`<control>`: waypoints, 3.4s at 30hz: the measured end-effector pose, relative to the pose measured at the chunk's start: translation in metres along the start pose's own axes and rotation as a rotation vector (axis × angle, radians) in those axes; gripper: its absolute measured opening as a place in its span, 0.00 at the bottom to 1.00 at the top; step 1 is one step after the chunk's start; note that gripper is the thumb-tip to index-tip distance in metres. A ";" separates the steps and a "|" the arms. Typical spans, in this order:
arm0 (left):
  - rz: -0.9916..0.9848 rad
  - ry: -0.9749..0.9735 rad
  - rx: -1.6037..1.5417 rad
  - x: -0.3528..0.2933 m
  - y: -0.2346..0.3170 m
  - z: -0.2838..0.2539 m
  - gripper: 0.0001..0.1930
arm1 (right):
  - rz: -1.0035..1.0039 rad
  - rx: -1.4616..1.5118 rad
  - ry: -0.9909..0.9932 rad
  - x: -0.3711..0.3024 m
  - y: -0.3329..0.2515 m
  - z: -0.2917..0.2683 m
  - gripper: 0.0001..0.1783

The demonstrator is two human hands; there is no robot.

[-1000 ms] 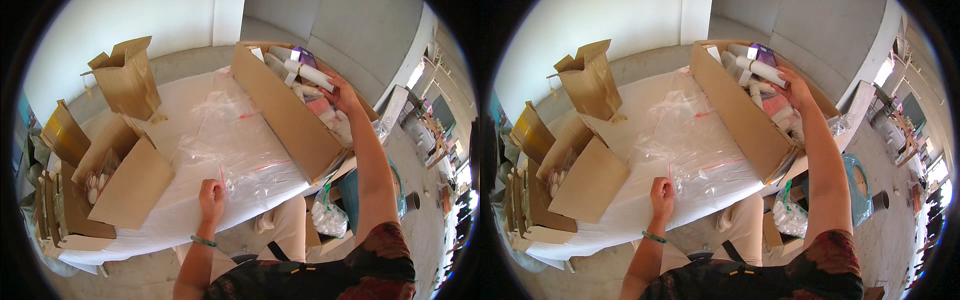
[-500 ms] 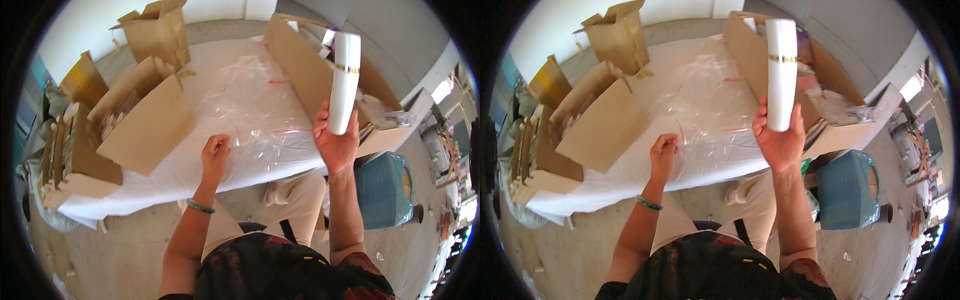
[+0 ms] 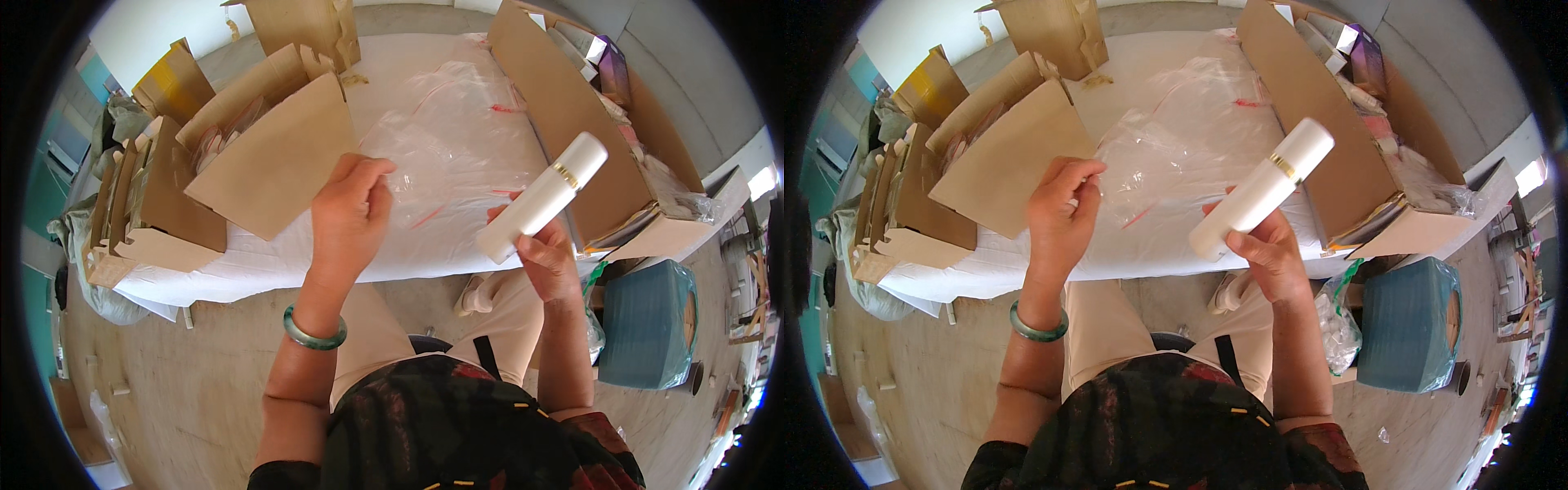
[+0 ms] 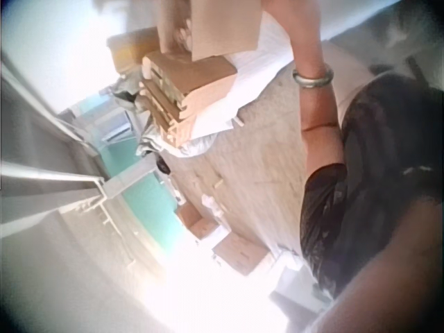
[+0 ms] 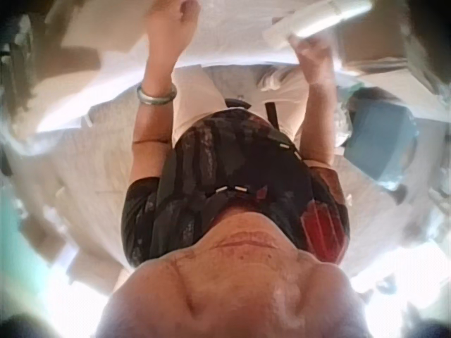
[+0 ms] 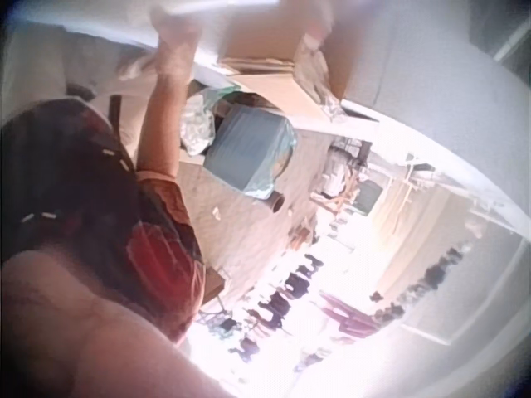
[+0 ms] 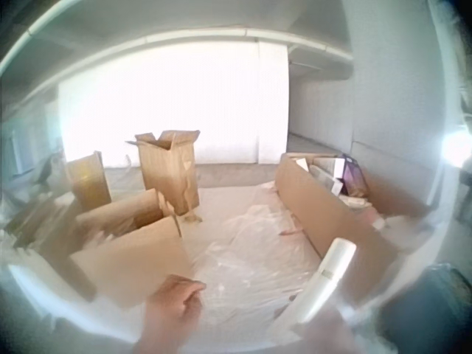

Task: The person picks up plastic zip-top bags and places a white cylindrical cosmetic bottle into each bag, سپس places the bagged bottles into a cardboard box.

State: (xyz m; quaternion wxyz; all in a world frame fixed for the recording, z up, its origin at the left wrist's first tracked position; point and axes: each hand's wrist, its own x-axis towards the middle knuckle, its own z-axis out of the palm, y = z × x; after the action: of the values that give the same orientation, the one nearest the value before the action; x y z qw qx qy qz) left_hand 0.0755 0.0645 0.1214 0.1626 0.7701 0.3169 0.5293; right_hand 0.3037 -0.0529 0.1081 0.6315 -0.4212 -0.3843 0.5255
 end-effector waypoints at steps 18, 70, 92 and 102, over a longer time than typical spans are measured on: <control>-0.088 -0.307 -0.193 0.003 0.023 0.021 0.11 | -0.216 -0.603 0.088 0.031 0.006 0.031 0.26; -0.396 0.017 -0.368 -0.067 -0.059 0.023 0.04 | 0.113 -0.306 0.264 0.042 0.060 -0.008 0.22; -0.418 -0.387 -0.297 -0.075 -0.069 0.032 0.21 | -0.118 -0.373 0.289 0.048 0.070 -0.021 0.08; -0.421 -0.339 -0.281 -0.083 -0.082 0.042 0.16 | -0.221 -0.580 0.164 0.034 0.056 -0.028 0.13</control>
State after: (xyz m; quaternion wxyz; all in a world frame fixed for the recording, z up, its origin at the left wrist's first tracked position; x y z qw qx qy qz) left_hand 0.0681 0.0745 -0.0026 0.4242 0.7347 0.3616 0.3867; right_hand 0.3159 -0.0181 0.0475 0.5672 -0.5804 -0.5093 0.2863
